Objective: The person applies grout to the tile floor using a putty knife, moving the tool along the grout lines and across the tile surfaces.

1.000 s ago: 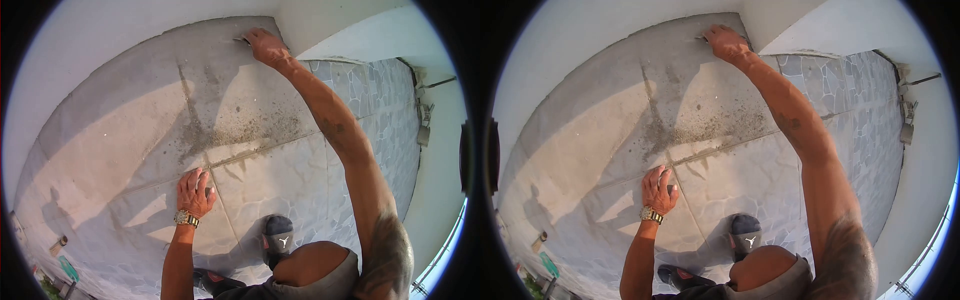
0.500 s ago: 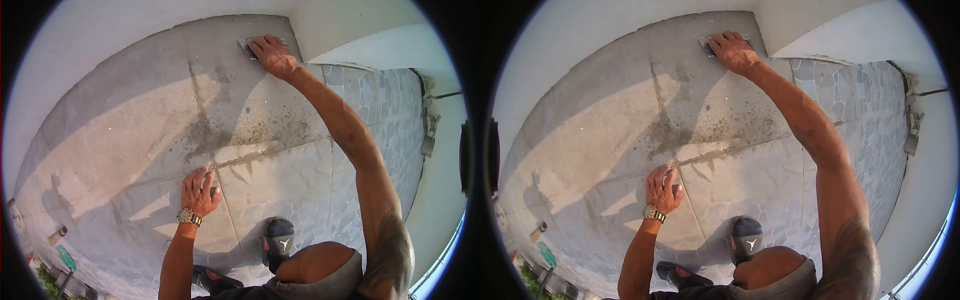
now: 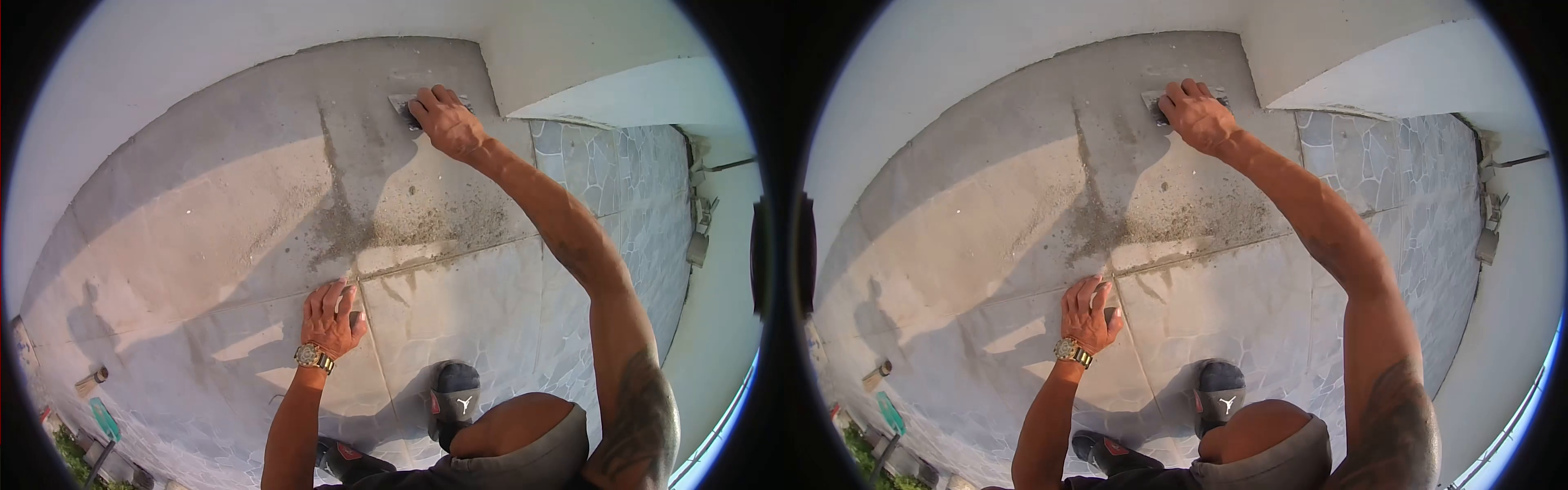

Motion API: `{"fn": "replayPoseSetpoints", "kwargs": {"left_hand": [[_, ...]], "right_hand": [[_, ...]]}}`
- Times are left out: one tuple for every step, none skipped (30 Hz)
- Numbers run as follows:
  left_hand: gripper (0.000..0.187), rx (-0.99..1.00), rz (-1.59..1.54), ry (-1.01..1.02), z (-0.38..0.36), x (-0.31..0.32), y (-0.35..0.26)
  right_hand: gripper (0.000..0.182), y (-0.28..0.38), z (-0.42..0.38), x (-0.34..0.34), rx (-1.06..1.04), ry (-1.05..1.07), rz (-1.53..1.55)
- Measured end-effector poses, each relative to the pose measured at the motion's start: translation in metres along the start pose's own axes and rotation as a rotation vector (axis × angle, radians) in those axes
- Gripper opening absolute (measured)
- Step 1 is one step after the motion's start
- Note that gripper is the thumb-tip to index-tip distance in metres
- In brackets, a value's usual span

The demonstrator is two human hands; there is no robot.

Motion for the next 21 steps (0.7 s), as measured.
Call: {"fn": "replayPoseSetpoints", "kwargs": {"left_hand": [[0.06,-0.01,-0.012,-0.003,-0.002,0.001,0.001],[0.06,-0.009,-0.02,-0.013,-0.004,0.001,0.003],[0.06,-0.008,-0.024,-0.027,-0.003,0.002,0.004],[0.059,0.004,-0.032,-0.029,-0.003,0.003,0.003],[0.059,0.007,-0.035,-0.025,-0.005,0.004,0.002],[0.059,0.013,-0.029,-0.03,-0.004,0.003,0.002],[0.059,0.021,-0.023,-0.04,-0.002,0.001,0.002],[0.059,0.017,-0.019,-0.014,-0.004,0.001,0.001],[0.059,0.013,-0.011,-0.007,-0.006,0.001,0.001],[0.059,0.007,-0.001,-0.011,-0.003,0.002,0.003],[0.059,-0.007,-0.002,-0.008,-0.003,0.002,0.003],[0.059,-0.01,-0.011,-0.022,-0.004,0.0,0.004],[0.058,-0.011,-0.023,-0.026,-0.002,0.0,0.005],[0.058,-0.007,-0.038,-0.019,-0.003,0.003,0.004],[0.059,-0.007,-0.043,-0.013,-0.006,0.004,0.002],[0.059,-0.003,-0.036,-0.019,-0.005,0.004,0.002],[0.059,0.004,-0.026,-0.033,-0.002,0.003,0.003],[0.059,0.002,-0.022,-0.011,-0.006,0.002,0.001],[0.059,-0.001,-0.017,-0.003,-0.008,0.0,-0.002],[0.059,-0.004,-0.005,-0.017,-0.001,-0.001,0.001],[0.059,-0.003,-0.012,-0.025,0.004,-0.002,0.004]], "right_hand": [[0.024,0.02,-0.02,-0.007,-0.086,-0.015,-0.011],[0.027,0.026,-0.029,-0.01,-0.142,-0.032,-0.003],[0.028,0.017,-0.021,-0.009,-0.115,-0.055,-0.013],[0.029,-0.002,-0.008,-0.006,-0.073,-0.07,-0.022],[0.029,-0.027,0.013,0.004,-0.018,-0.122,-0.044],[0.028,-0.037,0.028,0.013,-0.013,-0.093,-0.08],[0.028,-0.043,0.043,0.016,-0.008,-0.066,-0.121],[0.028,-0.047,0.05,0.015,-0.005,-0.038,-0.165],[0.027,-0.036,0.036,0.008,-0.004,-0.083,-0.016],[0.027,-0.015,0.013,0.001,0.005,-0.083,0.038],[0.028,0.006,-0.011,-0.004,-0.056,-0.117,-0.012],[0.03,0.016,-0.025,-0.005,-0.096,-0.1,-0.024],[0.03,0.013,-0.02,-0.006,-0.08,-0.124,-0.031],[0.03,0.002,-0.012,-0.003,-0.054,-0.141,-0.035],[0.028,-0.015,0.01,0.004,-0.001,-0.119,-0.042],[0.024,-0.03,0.033,0.007,0.032,-0.17,-0.034],[0.023,-0.038,0.052,0.015,0.057,-0.159,-0.064],[0.022,-0.041,0.058,0.017,0.086,-0.139,-0.093],[0.022,-0.035,0.045,0.011,0.079,-0.127,-0.011],[0.021,-0.025,0.029,0.002,0.061,-0.131,0.058],[0.023,-0.006,0.003,-0.004,0.028,-0.115,0.044]]}}
Point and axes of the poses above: each hand's wrist, its own z-axis towards the middle knuckle, its own x-axis out of the palm, y = z × x, the point moved 5 cm from there along z, towards the middle knuckle, and after that the axes turned 9 degrees about -z, right-handed, at the moved point
